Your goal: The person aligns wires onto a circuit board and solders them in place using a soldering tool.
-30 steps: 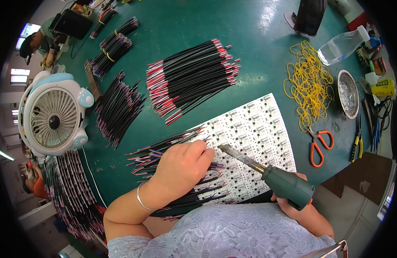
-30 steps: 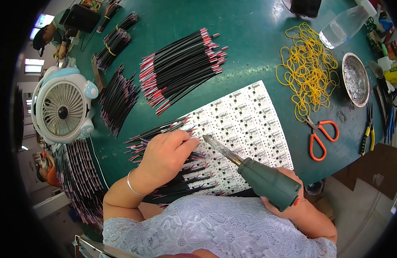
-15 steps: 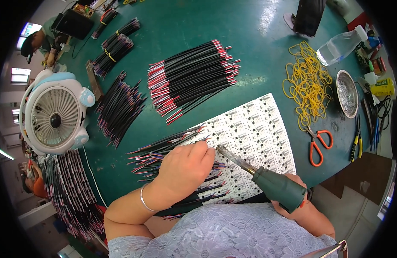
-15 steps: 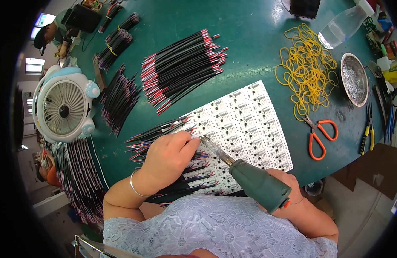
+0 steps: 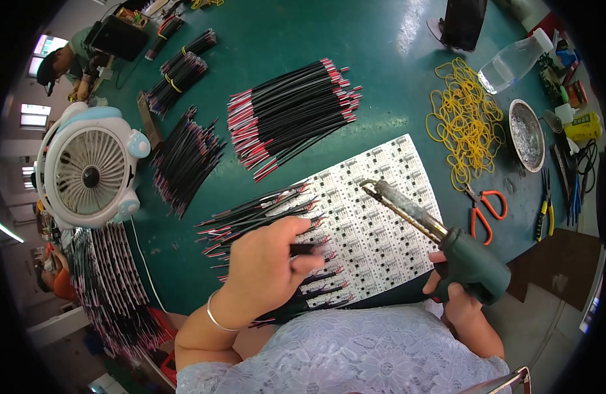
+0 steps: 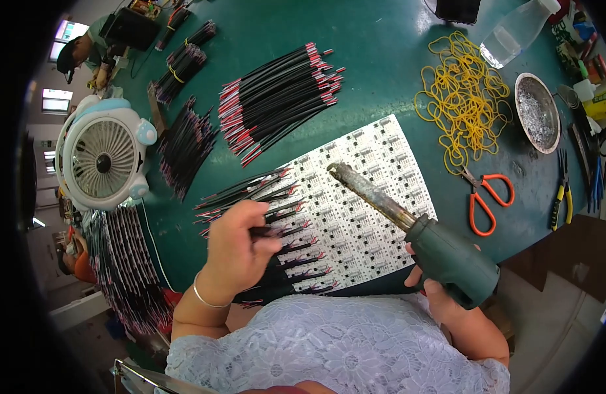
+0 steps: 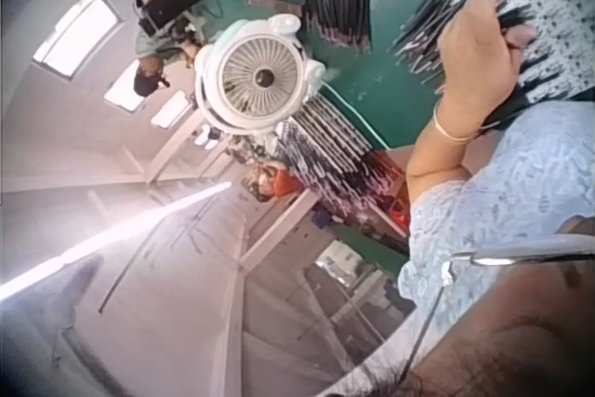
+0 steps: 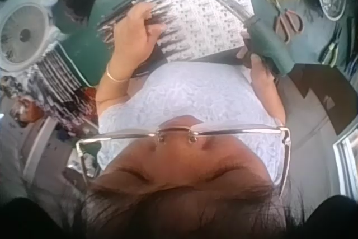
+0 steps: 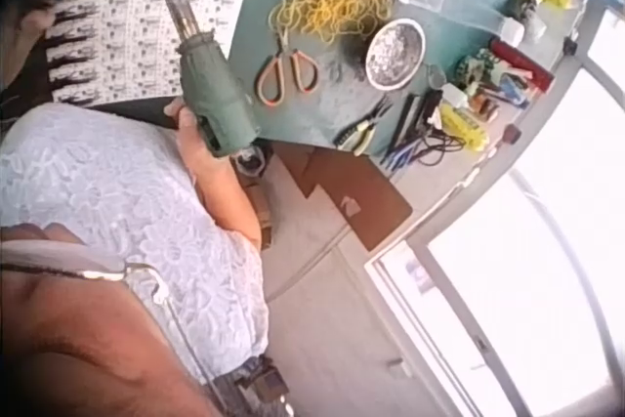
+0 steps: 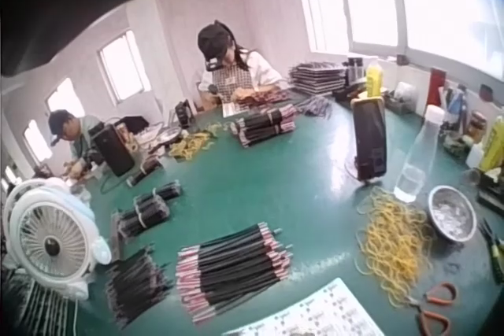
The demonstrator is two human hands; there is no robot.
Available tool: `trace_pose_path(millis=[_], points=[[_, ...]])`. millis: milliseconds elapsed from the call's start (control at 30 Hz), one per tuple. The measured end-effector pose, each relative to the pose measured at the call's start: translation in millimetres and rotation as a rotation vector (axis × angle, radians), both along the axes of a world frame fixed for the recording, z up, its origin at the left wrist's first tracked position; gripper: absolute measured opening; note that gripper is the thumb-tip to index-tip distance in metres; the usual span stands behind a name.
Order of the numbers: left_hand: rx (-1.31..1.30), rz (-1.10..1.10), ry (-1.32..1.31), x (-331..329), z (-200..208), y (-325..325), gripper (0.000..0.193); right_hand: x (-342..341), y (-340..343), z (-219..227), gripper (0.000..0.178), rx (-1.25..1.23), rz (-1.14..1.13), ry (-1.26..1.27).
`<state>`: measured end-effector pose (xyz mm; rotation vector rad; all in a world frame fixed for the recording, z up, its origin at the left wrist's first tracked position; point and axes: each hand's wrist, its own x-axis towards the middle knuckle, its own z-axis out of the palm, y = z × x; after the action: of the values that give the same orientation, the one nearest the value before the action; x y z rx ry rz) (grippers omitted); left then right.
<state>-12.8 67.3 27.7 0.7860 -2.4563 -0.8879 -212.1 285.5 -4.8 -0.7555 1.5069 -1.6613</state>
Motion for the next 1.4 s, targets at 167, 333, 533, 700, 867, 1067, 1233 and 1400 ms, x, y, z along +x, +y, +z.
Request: trace_pose_path(millis=[167,333,533,700,867,1067,1233,1400], points=[[-0.280,-0.166,-0.216,5.9,-26.5,5.0,0.025,-3.1,14.1,-8.8,0.025,0.083,0.156,0.186],[-0.319,-0.231,-0.283,5.4,-27.8,5.4,0.025,-3.4,17.3,-3.6,0.036,0.258,0.369,0.135],[-0.326,-0.240,-0.223,5.5,-32.7,4.0,0.028,-2.7,20.1,-12.3,0.028,0.196,0.414,0.535],[-0.307,-0.240,-0.245,3.5,-28.7,3.3,0.027,-2.5,9.6,-3.5,0.025,0.166,0.457,0.593],[-0.345,-0.265,-0.273,1.2,-26.2,1.1,0.023,-0.4,6.6,0.9,0.027,0.199,0.450,0.595],[-0.336,-0.295,-0.304,-0.2,-23.9,-0.8,0.021,-3.3,-1.3,5.7,0.024,0.127,0.470,0.789],[-0.363,-0.338,-0.382,-4.7,-16.5,-2.2,0.021,-4.7,3.2,5.2,0.014,0.149,0.396,0.617],[-0.380,-0.354,-0.416,-5.1,-17.4,-1.8,0.021,-1.5,6.7,-4.7,0.018,0.086,0.353,0.668]])
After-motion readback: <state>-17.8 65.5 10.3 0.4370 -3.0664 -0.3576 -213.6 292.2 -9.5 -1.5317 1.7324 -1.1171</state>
